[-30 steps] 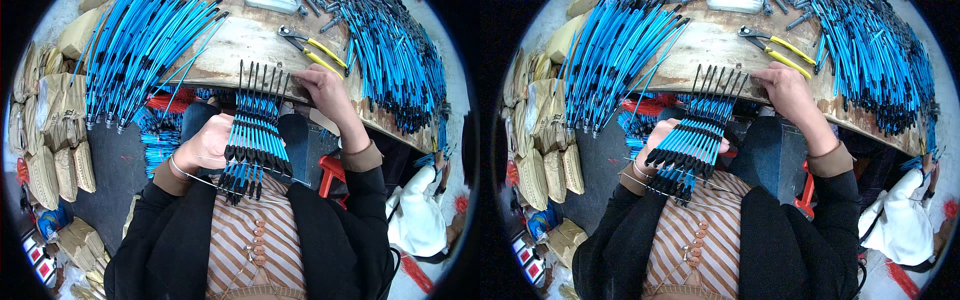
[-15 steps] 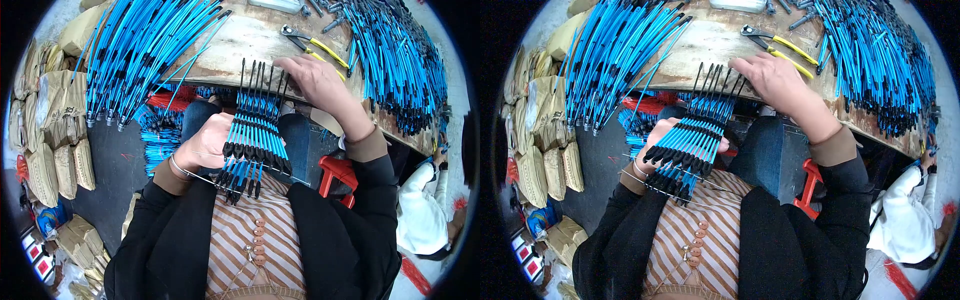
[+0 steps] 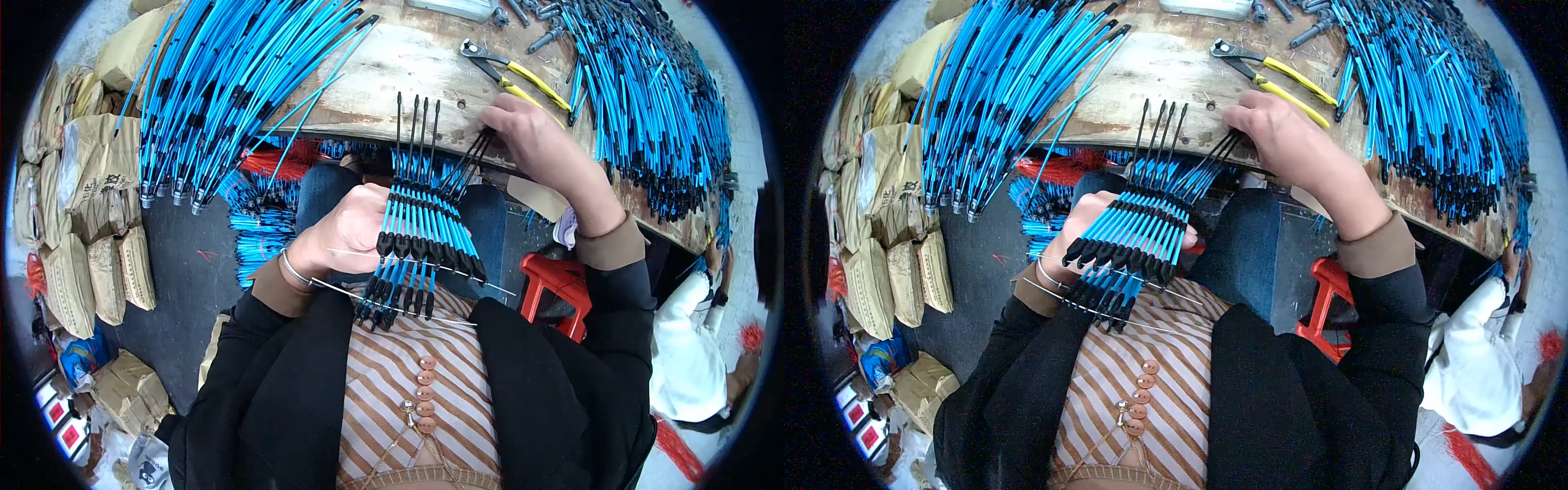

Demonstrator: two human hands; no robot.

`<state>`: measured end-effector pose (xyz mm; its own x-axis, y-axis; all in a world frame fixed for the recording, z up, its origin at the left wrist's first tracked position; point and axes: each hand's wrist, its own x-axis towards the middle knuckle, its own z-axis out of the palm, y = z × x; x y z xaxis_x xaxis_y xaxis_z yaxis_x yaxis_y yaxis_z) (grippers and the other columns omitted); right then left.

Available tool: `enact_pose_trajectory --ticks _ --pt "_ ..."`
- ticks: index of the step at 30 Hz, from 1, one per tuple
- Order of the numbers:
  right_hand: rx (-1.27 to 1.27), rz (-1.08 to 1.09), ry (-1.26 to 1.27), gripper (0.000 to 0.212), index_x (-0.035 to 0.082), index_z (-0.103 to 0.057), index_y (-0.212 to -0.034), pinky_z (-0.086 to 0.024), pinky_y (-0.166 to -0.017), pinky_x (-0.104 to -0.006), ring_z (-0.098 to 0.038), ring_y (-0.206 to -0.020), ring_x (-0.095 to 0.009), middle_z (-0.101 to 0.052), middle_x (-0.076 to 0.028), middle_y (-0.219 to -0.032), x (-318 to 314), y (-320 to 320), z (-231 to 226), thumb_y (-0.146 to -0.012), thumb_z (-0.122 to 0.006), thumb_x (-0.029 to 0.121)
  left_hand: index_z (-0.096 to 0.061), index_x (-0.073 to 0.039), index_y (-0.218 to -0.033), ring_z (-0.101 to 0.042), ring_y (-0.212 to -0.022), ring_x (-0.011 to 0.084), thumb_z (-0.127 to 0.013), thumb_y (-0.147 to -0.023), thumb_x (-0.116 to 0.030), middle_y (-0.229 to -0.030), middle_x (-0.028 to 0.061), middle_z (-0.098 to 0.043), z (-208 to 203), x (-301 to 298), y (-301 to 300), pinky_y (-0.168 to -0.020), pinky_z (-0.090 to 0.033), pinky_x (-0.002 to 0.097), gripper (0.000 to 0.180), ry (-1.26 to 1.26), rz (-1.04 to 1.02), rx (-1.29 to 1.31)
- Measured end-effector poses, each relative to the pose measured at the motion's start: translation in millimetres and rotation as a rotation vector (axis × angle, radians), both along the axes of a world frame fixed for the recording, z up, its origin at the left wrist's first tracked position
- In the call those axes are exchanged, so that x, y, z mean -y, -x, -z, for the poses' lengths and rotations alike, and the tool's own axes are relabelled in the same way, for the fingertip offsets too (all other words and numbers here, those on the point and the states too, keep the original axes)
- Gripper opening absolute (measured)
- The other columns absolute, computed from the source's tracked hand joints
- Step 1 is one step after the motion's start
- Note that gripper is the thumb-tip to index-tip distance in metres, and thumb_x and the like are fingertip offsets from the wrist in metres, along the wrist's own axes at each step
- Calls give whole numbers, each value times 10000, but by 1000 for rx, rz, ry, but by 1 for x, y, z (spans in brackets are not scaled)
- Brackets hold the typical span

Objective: Assembling bundles of blue wires into a circular connector using pliers.

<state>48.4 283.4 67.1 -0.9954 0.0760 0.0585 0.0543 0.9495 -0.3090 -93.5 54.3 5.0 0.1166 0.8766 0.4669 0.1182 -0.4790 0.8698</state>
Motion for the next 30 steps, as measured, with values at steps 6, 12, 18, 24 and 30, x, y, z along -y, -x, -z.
enact_pose_trajectory --ticks 6,12,18,24,30 --pt "9 71 18 149 3 -599 -858 -471 -662 -352 -562 -684 -265 -571 -87 -838 -2 -6 1 -743 -531 -63 -638 16 -909 -533 -632 315 -542 -753 -252 -918 151 -651 5 -3 0 -622 -424 351 324 -93 1 -26" --pt "22 12 -5 147 -4 -599 -845 -475 -662 -356 -567 -676 -265 -581 -87 -844 -3 0 -1 -739 -526 -74 -633 11 -887 -510 -613 314 -526 -765 -259 -891 143 -642 0 -5 0 -604 -410 356 316 -94 8 -1" --pt "38 -4 0 156 3 -601 -854 -477 -666 -358 -565 -674 -258 -577 -85 -833 -3 4 -3 -741 -525 -71 -629 8 -868 -490 -592 314 -524 -767 -253 -865 143 -635 3 -5 -1 -585 -399 359 298 -112 -13 48" --pt "31 7 -49 200 28 -588 -911 -476 -663 -356 -561 -676 -248 -561 -77 -832 -3 5 0 -745 -528 -65 -635 9 -886 -503 -604 321 -528 -761 -244 -879 148 -640 8 -5 5 -594 -409 355 301 -120 28 -51" --pt "88 -71 -323 209 45 -556 -935 -473 -681 -354 -560 -701 -239 -538 -67 -851 11 21 -5 -757 -519 -57 -643 9 -912 -522 -619 328 -533 -753 -229 -897 153 -646 -2 -7 -1 -612 -426 357 306 -85 17 32"
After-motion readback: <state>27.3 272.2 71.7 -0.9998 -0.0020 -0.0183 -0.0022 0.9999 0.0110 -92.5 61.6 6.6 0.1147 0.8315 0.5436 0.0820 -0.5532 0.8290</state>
